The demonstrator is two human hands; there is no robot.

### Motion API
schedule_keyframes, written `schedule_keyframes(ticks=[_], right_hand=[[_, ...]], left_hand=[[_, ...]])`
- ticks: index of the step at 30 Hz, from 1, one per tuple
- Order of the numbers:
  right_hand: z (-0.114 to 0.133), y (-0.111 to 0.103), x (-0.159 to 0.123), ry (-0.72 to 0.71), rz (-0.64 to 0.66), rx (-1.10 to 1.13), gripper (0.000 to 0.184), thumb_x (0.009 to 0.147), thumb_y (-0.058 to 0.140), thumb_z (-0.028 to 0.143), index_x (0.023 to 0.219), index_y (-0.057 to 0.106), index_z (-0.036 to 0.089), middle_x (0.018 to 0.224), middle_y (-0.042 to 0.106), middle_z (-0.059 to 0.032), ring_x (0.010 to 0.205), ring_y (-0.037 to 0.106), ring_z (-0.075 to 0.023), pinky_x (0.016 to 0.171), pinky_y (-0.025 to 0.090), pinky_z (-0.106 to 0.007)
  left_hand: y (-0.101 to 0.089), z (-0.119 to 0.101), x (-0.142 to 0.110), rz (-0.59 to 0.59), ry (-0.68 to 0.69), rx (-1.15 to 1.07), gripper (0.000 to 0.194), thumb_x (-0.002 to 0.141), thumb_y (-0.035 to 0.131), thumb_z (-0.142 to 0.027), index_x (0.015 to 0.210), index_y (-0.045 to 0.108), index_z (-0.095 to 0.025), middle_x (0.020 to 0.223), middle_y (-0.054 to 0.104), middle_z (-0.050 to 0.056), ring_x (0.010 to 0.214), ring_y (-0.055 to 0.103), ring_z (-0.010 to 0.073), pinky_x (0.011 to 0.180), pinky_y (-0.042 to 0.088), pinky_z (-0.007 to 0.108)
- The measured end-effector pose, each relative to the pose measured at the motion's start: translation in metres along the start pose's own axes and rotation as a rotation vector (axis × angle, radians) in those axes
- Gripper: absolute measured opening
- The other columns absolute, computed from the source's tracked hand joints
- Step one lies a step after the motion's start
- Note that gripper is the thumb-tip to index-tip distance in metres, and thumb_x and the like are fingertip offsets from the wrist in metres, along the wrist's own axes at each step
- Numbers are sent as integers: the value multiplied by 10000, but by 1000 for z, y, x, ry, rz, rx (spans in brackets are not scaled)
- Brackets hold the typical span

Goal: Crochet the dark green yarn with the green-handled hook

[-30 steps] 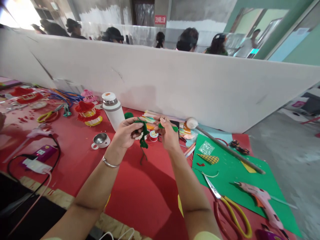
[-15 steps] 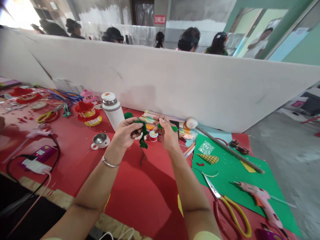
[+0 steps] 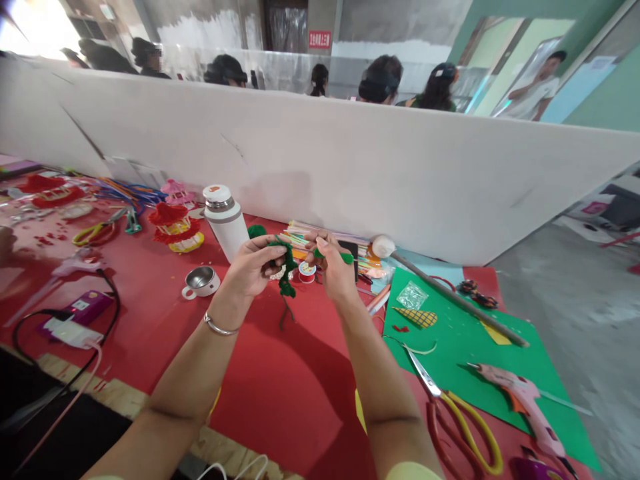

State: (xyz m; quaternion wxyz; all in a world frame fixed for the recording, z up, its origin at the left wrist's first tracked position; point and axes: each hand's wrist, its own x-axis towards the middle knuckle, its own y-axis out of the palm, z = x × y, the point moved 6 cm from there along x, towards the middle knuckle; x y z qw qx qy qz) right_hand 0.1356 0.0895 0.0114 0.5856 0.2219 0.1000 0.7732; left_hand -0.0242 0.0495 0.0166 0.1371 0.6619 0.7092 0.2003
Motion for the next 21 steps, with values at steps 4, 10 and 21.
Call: schedule_keyframes(ticks=[4, 10, 21], right_hand=[[0, 0, 0, 0, -6, -16, 257, 837, 690, 414, 973, 765, 209, 774, 668, 11, 618, 572, -110, 576, 460, -245], [0, 3, 0, 6, 23, 22, 247, 835, 706, 399, 969, 779, 205, 784, 666, 17, 600, 570, -87, 574, 467, -224], [-3, 17, -5, -2, 30, 87, 485, 803, 761, 684, 981, 755, 233, 668, 653, 29, 609, 595, -127, 542, 462, -248]], left_hand=[[-1, 1, 0, 1, -7, -2, 199, 636, 882, -262, 745, 747, -162, 535, 564, -28, 416, 406, 46, 384, 218, 192], [0, 2, 0, 2, -14, 4, 195, 627, 875, -250, 758, 763, -157, 537, 568, -18, 440, 438, 56, 388, 221, 188], [7, 1, -3, 34, 4, 3, 246, 619, 896, -229, 846, 820, -174, 572, 599, -11, 445, 433, 49, 383, 225, 182]])
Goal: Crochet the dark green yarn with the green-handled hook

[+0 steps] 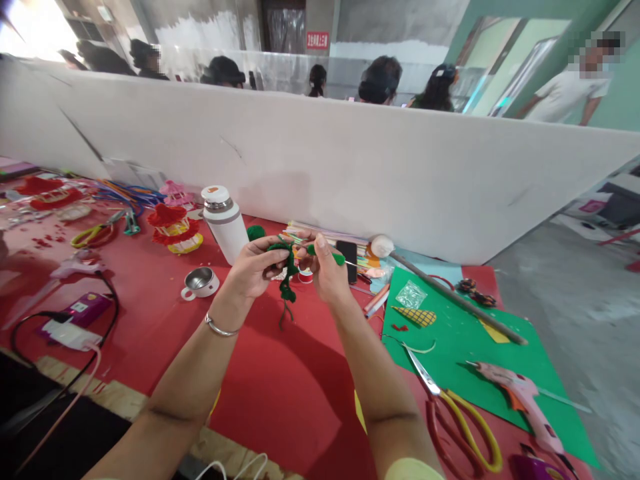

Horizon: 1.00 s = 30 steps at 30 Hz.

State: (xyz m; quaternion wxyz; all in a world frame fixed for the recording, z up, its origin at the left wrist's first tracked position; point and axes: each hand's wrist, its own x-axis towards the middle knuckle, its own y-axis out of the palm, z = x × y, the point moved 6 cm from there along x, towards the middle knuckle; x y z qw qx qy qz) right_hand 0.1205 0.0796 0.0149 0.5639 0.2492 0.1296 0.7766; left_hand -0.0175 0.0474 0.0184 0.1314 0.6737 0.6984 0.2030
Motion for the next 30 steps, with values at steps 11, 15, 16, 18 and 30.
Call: schedule_keyframes(ticks=[11, 15, 16, 18, 30], right_hand=[[2, -2, -1, 23, -3, -2, 425, 827, 750, 613, 1007, 753, 229, 679, 634, 32, 634, 610, -139, 579, 500, -267], [5, -15, 4, 20, -71, -11, 284, 846, 727, 461, 946, 775, 199, 750, 663, 10, 618, 567, -102, 548, 462, -228], [6, -17, 5, 19, -78, -17, 269, 836, 729, 441, 935, 777, 196, 776, 671, 4, 617, 561, -97, 539, 455, -225], [7, -20, 7, 18, -87, -28, 253, 818, 733, 425, 916, 778, 197, 790, 668, 2, 613, 555, -96, 531, 450, -227], [8, -15, 4, -5, -64, -27, 249, 819, 723, 430, 915, 776, 206, 813, 709, -6, 581, 540, -94, 525, 450, -234]], left_hand=[[-3, 2, 2, -29, 8, -36, 187, 618, 881, -228, 775, 802, -166, 535, 567, -19, 441, 428, 53, 385, 219, 185], [-2, -5, 0, -119, 100, -27, 195, 630, 878, -217, 809, 817, -167, 558, 581, -20, 462, 433, 47, 389, 220, 181], [-2, -8, 0, -134, 125, -21, 199, 634, 879, -217, 817, 819, -167, 567, 586, -20, 470, 440, 46, 395, 228, 179], [-1, -10, -2, -153, 158, -10, 206, 637, 881, -218, 826, 820, -164, 570, 585, -24, 479, 451, 45, 407, 247, 176], [3, -7, -1, -112, 148, -17, 192, 622, 883, -212, 795, 824, -152, 557, 612, -27, 450, 442, 37, 425, 337, 178]])
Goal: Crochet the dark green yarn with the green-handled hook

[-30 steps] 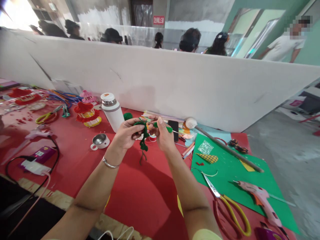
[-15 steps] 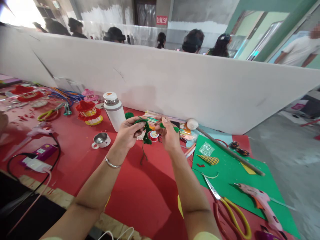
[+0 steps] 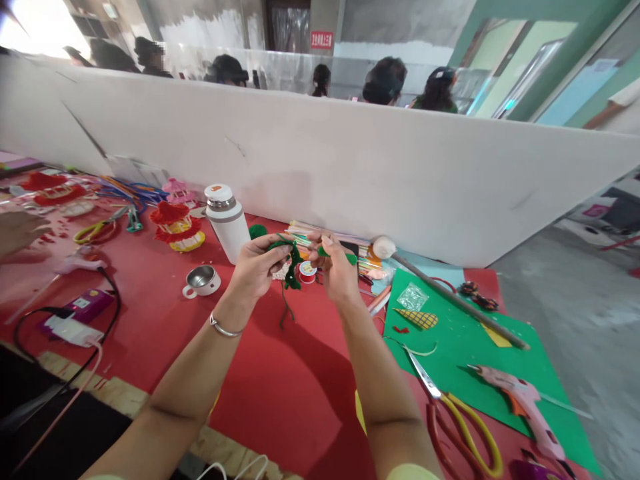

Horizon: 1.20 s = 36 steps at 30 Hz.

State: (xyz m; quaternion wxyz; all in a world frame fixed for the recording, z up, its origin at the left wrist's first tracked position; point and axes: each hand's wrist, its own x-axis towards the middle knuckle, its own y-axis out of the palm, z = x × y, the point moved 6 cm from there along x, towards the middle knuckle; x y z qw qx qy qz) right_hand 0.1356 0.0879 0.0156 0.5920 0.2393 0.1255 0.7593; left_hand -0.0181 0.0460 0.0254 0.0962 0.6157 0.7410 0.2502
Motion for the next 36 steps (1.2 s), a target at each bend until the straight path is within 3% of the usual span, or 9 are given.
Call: schedule_keyframes(ticks=[4, 8, 14, 17, 20, 22, 25, 31, 36], right_hand=[[-1, 0, -1, 14, 21, -38, 285, 841, 733, 469, 948, 780, 210, 652, 635, 23, 556, 533, -98, 489, 420, -217], [-4, 8, -10, 25, 91, -167, 408, 891, 696, 626, 1023, 768, 247, 742, 701, 11, 523, 561, -97, 416, 369, -214], [8, 23, -25, -200, 127, -363, 438, 936, 634, 671, 891, 775, 260, 1053, 740, -59, 829, 709, -176, 528, 556, -255], [12, 21, -25, -301, 71, -449, 443, 972, 595, 647, 894, 761, 244, 1046, 739, -60, 855, 694, -170, 572, 563, -248], [13, 17, -23, -365, 44, -507, 431, 1005, 571, 606, 887, 758, 235, 1020, 749, -56, 861, 696, -166, 637, 561, -261], [14, 17, -22, -403, 57, -541, 410, 1022, 563, 572, 879, 761, 242, 1002, 758, -50, 886, 701, -173, 696, 568, -282], [19, 19, -20, -440, 107, -576, 412, 1029, 563, 549, 835, 764, 246, 971, 758, -44, 932, 704, -186, 775, 574, -311], [22, 17, -18, -433, 63, -598, 429, 1034, 570, 507, 774, 751, 217, 975, 764, -50, 840, 698, -167, 730, 564, -309], [11, 21, -24, -495, -1, -545, 350, 1034, 579, 472, 872, 783, 239, 1121, 783, -67, 969, 727, -205, 828, 596, -355]], left_hand=[[1, 1, -1, 17, -6, 11, 187, 627, 887, -225, 792, 828, -160, 562, 622, -27, 461, 475, 51, 439, 374, 185], [-1, 3, 0, 15, 52, 74, 172, 661, 881, -228, 816, 838, -168, 705, 730, 17, 603, 617, 97, 552, 486, 198], [-1, 2, -1, -10, 163, 87, 200, 681, 900, -230, 869, 856, -180, 898, 802, 48, 814, 712, 152, 792, 593, 260], [1, 2, -2, 10, 154, 82, 213, 690, 905, -259, 880, 856, -175, 828, 782, 43, 702, 671, 117, 669, 565, 218], [0, 4, -2, -9, 94, 80, 222, 747, 877, -364, 812, 832, -156, 558, 610, -16, 443, 442, 46, 408, 348, 176], [-2, 5, -2, -24, 67, 79, 256, 753, 870, -395, 773, 812, -146, 486, 508, -44, 394, 348, 29, 364, 246, 180], [-4, 5, -1, -39, 52, 99, 280, 724, 893, -373, 864, 827, -140, 525, 543, -41, 407, 377, 31, 379, 278, 177], [-3, -1, 1, 56, 250, 342, 317, 792, 842, -280, 1090, 829, -173, 924, 796, 47, 782, 705, 151, 737, 587, 258], [-7, 0, 0, 0, 341, 405, 224, 813, 816, -246, 1030, 837, -191, 1049, 815, 60, 951, 750, 200, 915, 600, 311]])
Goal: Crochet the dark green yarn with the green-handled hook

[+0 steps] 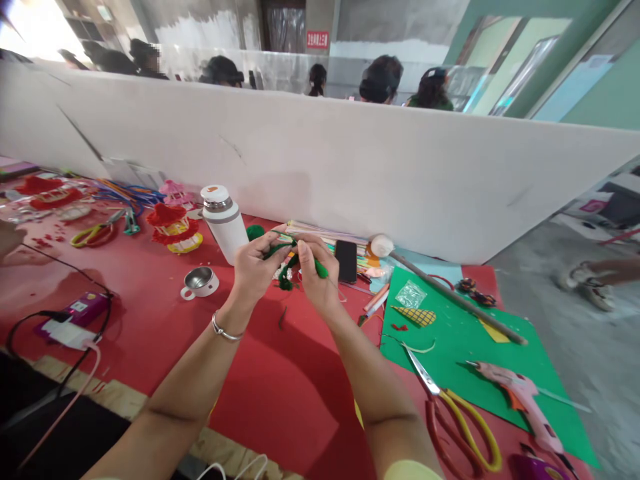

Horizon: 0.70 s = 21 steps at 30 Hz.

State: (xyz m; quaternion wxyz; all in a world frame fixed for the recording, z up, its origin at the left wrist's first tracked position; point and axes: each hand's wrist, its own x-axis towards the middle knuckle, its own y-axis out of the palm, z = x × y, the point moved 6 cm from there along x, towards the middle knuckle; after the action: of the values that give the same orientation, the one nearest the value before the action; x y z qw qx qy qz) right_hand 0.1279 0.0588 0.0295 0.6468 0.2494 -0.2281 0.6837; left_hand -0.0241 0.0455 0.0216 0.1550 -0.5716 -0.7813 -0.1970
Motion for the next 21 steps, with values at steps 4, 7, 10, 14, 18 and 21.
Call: schedule_keyframes(ticks=[4, 7, 10, 14, 18, 21], right_hand=[[0, 2, -3, -52, -53, 19, 341, 1040, 569, 456, 880, 790, 251, 1135, 783, -68, 1037, 726, -221, 908, 597, -398], [-1, -1, -1, -34, -85, 13, 359, 1036, 574, 460, 839, 788, 250, 1072, 784, -54, 1041, 721, -210, 907, 587, -374], [-6, -3, 1, 86, -78, 46, 392, 1021, 576, 512, 824, 782, 242, 1038, 784, -41, 829, 702, -160, 717, 561, -308], [-20, -2, 1, 304, -80, 128, 432, 979, 572, 619, 941, 781, 242, 894, 766, -20, 552, 551, -104, 493, 420, -261], [-26, -1, 0, 356, -104, 186, 454, 948, 595, 654, 960, 765, 233, 820, 741, -9, 534, 522, -102, 472, 391, -251], [-21, -2, 1, 325, -114, 151, 462, 951, 594, 653, 927, 762, 223, 835, 747, -15, 557, 542, -104, 485, 408, -250]], left_hand=[[6, 8, 0, 19, -136, -230, 296, 771, 872, -283, 1048, 837, -185, 982, 811, 60, 862, 747, 173, 831, 608, 285], [7, 4, 0, -5, -166, -285, 273, 736, 896, -279, 982, 845, -173, 903, 801, 52, 772, 717, 136, 741, 591, 237], [7, -2, 1, -28, -170, -309, 285, 721, 892, -265, 989, 852, -176, 837, 784, 41, 726, 695, 127, 682, 581, 222], [6, -3, 2, -39, -173, -325, 286, 687, 899, -226, 966, 856, -183, 884, 791, 43, 758, 700, 133, 684, 582, 224], [7, 3, 3, -24, -219, -362, 364, 637, 929, -205, 992, 852, -185, 888, 796, 40, 763, 704, 135, 700, 594, 237], [8, 4, 3, -20, -217, -384, 367, 623, 937, -201, 980, 853, -182, 896, 800, 42, 791, 712, 134, 730, 595, 231]])
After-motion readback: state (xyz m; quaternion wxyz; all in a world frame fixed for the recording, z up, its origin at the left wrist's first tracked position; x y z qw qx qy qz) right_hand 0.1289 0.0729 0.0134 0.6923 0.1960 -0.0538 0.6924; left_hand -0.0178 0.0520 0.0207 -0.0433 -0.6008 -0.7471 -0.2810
